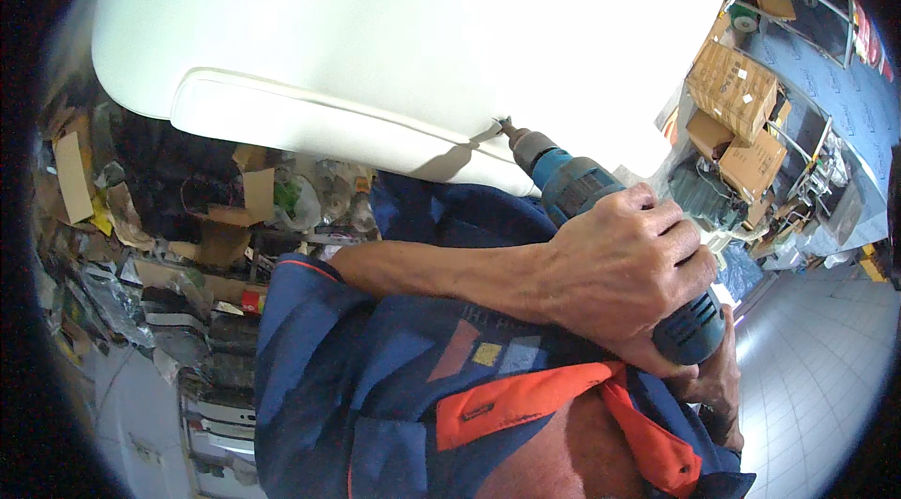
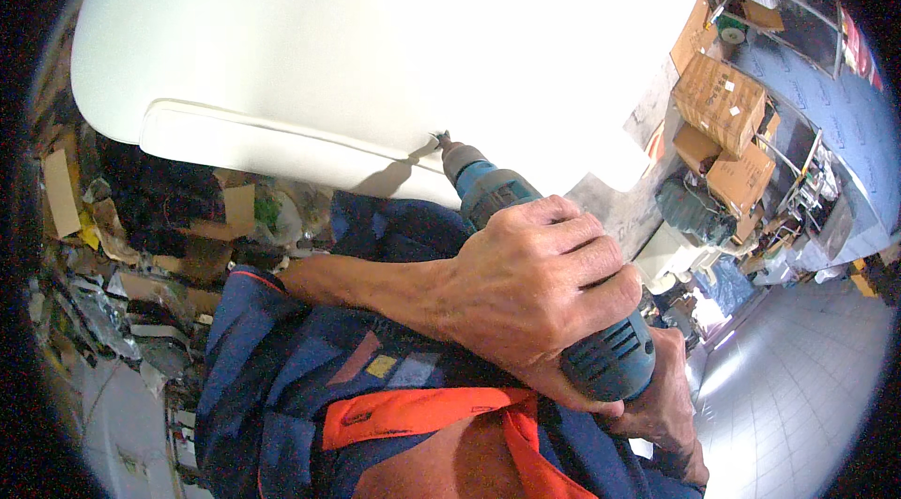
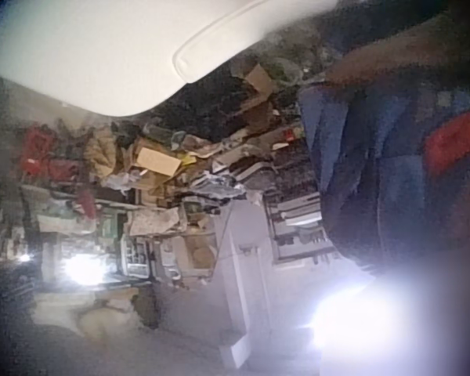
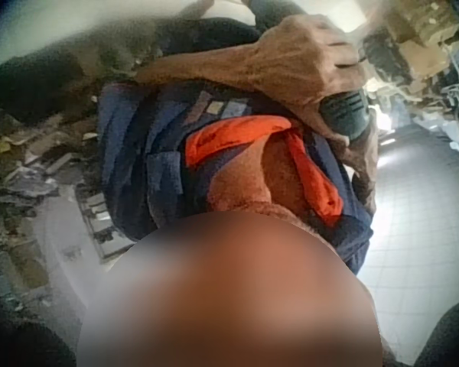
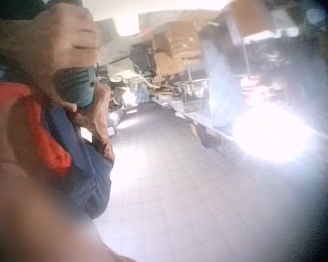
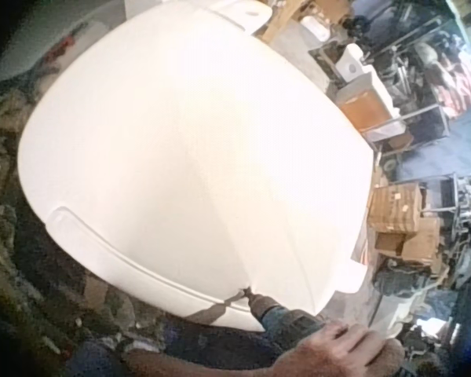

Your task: The person uses a utility knife to cut along a seam on a white plastic part, then uses a power drill to make a hole near the cut. The person removes a small plastic piece and continues drilling.

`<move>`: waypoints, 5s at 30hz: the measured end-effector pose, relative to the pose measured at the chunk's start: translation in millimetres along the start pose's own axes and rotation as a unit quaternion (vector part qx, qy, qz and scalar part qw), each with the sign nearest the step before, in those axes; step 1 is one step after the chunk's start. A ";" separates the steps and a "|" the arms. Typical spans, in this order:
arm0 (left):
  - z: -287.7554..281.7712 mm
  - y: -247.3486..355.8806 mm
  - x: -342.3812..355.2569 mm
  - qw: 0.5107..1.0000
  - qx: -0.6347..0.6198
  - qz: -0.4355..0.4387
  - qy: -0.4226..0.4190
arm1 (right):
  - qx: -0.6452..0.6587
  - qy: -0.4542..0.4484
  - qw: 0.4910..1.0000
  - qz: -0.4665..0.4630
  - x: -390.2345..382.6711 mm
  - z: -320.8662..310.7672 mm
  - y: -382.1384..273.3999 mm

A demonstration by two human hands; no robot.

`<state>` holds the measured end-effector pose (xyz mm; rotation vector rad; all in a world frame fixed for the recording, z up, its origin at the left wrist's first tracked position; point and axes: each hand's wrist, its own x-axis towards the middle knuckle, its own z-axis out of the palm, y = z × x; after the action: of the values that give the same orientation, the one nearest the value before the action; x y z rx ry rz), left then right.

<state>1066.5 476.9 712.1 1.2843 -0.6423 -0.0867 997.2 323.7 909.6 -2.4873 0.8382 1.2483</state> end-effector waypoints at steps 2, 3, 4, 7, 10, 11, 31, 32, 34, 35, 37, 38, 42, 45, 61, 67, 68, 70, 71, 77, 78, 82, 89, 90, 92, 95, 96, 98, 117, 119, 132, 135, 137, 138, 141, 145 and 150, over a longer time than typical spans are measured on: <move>1.4 -0.5 0.0 1.000 0.001 0.000 0.007 | 0.005 -0.020 1.000 0.006 2.6 -3.2 -0.2; 1.6 -0.8 -0.1 1.000 -0.004 0.000 0.009 | 0.022 -0.023 0.999 0.015 3.7 -3.8 -1.4; 1.7 -0.6 -0.4 1.000 -0.013 -0.002 0.014 | 0.040 -0.026 0.999 0.025 4.7 -4.2 -2.9; 2.7 0.2 -1.2 1.000 -0.005 0.004 0.023 | 0.050 -0.046 0.997 0.035 8.5 -4.5 -5.2; 2.4 0.3 -1.5 1.000 0.003 -0.004 0.005 | 0.013 -0.023 1.000 -0.006 9.7 -3.0 -3.1; 3.0 -0.6 -1.1 1.000 0.001 -0.001 0.006 | 0.016 0.032 0.998 -0.042 8.7 2.4 -0.9; 4.0 -2.6 0.7 1.000 -0.012 -0.001 -0.009 | 0.155 -0.032 0.987 -0.006 17.2 21.9 21.8; 4.5 -2.7 0.4 1.000 -0.006 0.000 -0.005 | 0.157 -0.030 0.987 -0.007 15.9 23.0 21.6; 5.7 -2.6 0.2 1.000 -0.001 0.004 0.001 | 0.157 -0.026 0.987 -0.005 15.1 23.1 21.8; 5.9 -2.7 0.4 1.000 -0.001 0.003 0.001 | 0.157 -0.024 0.987 -0.007 15.2 23.0 22.0; 5.9 -2.7 0.8 1.000 -0.006 -0.001 0.001 | 0.153 -0.020 0.988 -0.012 14.7 23.0 21.8; 5.5 -3.4 1.5 1.000 -0.006 0.003 0.007 | 0.151 -0.018 0.988 -0.014 14.4 22.3 21.2; 3.3 -2.6 1.6 1.000 -0.010 -0.006 -0.002 | 0.139 -0.007 0.990 -0.017 13.3 21.4 15.8; 4.0 -2.8 1.2 1.000 -0.009 -0.006 -0.011 | 0.129 0.003 0.991 -0.019 12.3 20.1 12.3; -17.6 -18.6 8.0 0.993 -0.089 0.045 -0.067 | 0.068 0.036 0.995 -0.057 8.2 0.5 -13.0; -86.2 -103.9 3.7 0.948 -0.154 -0.040 -0.277 | 0.019 -0.046 0.999 0.022 14.8 -15.5 -26.0; -89.2 -111.2 4.4 0.942 -0.178 -0.043 -0.282 | 0.005 -0.065 0.997 0.043 17.2 -17.4 -24.4; -89.3 -117.3 5.8 0.930 -0.184 -0.079 -0.308 | -0.053 -0.061 0.995 0.063 19.7 -18.6 -19.9; -91.0 -118.8 6.8 0.925 -0.174 -0.093 -0.326 | -0.051 -0.069 0.996 0.034 21.6 -19.4 -17.4; -86.8 -135.0 23.4 0.874 -0.281 -0.130 -0.376 | -0.033 -0.020 0.993 -0.108 24.3 -18.4 -8.2; -88.0 -135.8 23.0 0.883 -0.267 -0.125 -0.367 | -0.050 -0.017 0.994 -0.092 25.1 -14.6 -10.3; -90.9 -132.8 14.3 0.892 -0.268 -0.134 -0.338 | -0.070 -0.009 0.997 -0.041 21.9 -9.6 -17.4; -86.9 -151.4 -4.8 0.884 -0.314 -0.185 -0.292 | -0.079 0.024 0.996 -0.038 21.8 -2.2 -18.4; -86.9 -152.8 -4.1 0.879 -0.319 -0.193 -0.298 | -0.049 -0.007 0.998 -0.047 21.4 -4.1 -16.4; -88.2 -143.6 1.3 0.876 -0.310 -0.195 -0.315 | -0.030 -0.003 0.999 -0.042 21.6 -1.9 -15.4; -90.1 -95.4 18.1 0.911 -0.236 -0.182 -0.284 | -0.014 0.004 0.999 -0.052 22.2 -0.9 -15.2; -86.1 -72.1 20.6 0.932 -0.238 -0.127 -0.243 | -0.012 0.003 0.998 -0.054 22.9 -0.8 -15.4; -72.4 -27.0 28.1 0.956 -0.206 -0.036 -0.205 | -0.021 0.013 0.998 -0.060 24.3 -0.8 -14.9; -39.3 -15.3 35.3 0.950 -0.060 0.073 -0.297 | -0.063 0.055 0.994 -0.064 19.3 -0.4 -9.7; -47.0 -22.0 36.4 0.940 -0.027 0.071 -0.333 | -0.042 0.044 0.997 -0.045 16.0 -0.8 -15.8; -42.8 0.7 9.6 0.963 0.000 0.121 -0.243 | -0.121 -0.010 0.978 -0.172 -17.7 -18.9 -35.4; -41.9 5.7 -1.9 0.969 0.014 0.112 -0.219 | -0.137 -0.022 0.958 -0.250 -9.6 -16.8 -27.1; -43.8 10.6 -5.1 0.970 0.014 0.103 -0.221 | -0.170 -0.007 0.943 -0.287 -10.7 -16.7 -19.9; -42.1 12.8 -4.7 0.969 0.010 0.112 -0.219 | -0.150 -0.005 0.948 -0.282 -13.4 -18.0 -13.3; -29.1 18.0 4.1 0.975 0.048 0.083 -0.199 | -0.124 0.015 0.968 -0.215 -4.3 -24.0 2.5; -3.5 16.3 7.2 0.971 0.125 0.095 -0.181 | -0.119 -0.001 0.942 -0.313 23.4 -36.0 25.8; -22.5 -5.5 -26.8 0.972 0.168 0.126 -0.102 | -0.270 0.028 0.891 -0.364 15.3 -32.3 2.2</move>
<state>1057.0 505.5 693.4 1.5189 -1.0252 0.1050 1024.3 301.7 917.2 -2.8039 -0.5129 1.2109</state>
